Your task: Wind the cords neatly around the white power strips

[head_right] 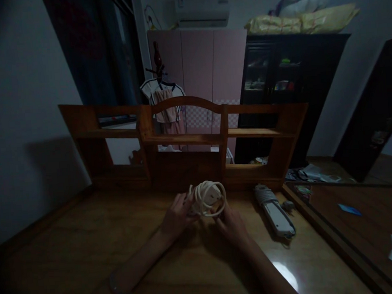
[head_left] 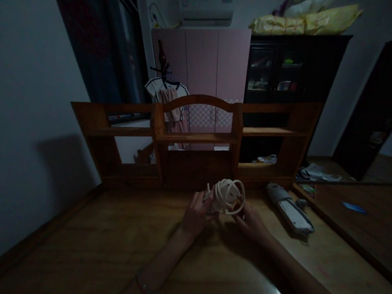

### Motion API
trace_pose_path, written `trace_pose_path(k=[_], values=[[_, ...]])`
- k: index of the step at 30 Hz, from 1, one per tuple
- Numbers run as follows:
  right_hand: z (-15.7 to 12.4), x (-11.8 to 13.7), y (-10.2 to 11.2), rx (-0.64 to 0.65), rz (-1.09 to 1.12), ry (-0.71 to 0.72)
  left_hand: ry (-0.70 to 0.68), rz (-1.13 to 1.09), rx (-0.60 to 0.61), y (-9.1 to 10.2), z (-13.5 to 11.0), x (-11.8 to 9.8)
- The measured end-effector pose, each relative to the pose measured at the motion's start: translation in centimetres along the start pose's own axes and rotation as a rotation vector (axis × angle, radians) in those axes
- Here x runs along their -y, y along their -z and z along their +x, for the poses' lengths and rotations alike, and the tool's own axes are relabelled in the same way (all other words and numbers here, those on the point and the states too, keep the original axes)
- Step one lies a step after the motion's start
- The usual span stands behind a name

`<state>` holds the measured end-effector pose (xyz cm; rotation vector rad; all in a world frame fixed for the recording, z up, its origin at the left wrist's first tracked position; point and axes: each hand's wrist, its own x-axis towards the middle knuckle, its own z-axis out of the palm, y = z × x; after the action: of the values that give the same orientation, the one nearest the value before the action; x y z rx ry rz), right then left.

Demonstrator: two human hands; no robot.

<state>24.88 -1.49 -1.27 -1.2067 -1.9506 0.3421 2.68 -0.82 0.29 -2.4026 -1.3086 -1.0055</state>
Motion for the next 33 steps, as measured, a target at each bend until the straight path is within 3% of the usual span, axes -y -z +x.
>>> trace_pose_path(k=[5,12,19,26,33], values=[[0.2,1.6,0.8,-0.175,0.136,0.025,0.032,0.053,-0.031,-0.4,-0.3,-0.7],[0.2,1.8,0.8,-0.172,0.123,0.056,0.076,0.045,-0.037,-0.1,-0.3,-1.1],[0.3,2.5,1.0,-0.250,0.028,0.166,0.112,0.054,-0.016,0.0,0.0,-1.1],[0.1,2.7,2.3,-0.153,-0.027,-0.016,0.042,0.064,0.000,-1.0,-0.2,-0.2],[0.3,1.2,2.3,-0.118,0.206,-0.117,-0.030,0.053,0.081,-1.0,-0.4,-0.4]])
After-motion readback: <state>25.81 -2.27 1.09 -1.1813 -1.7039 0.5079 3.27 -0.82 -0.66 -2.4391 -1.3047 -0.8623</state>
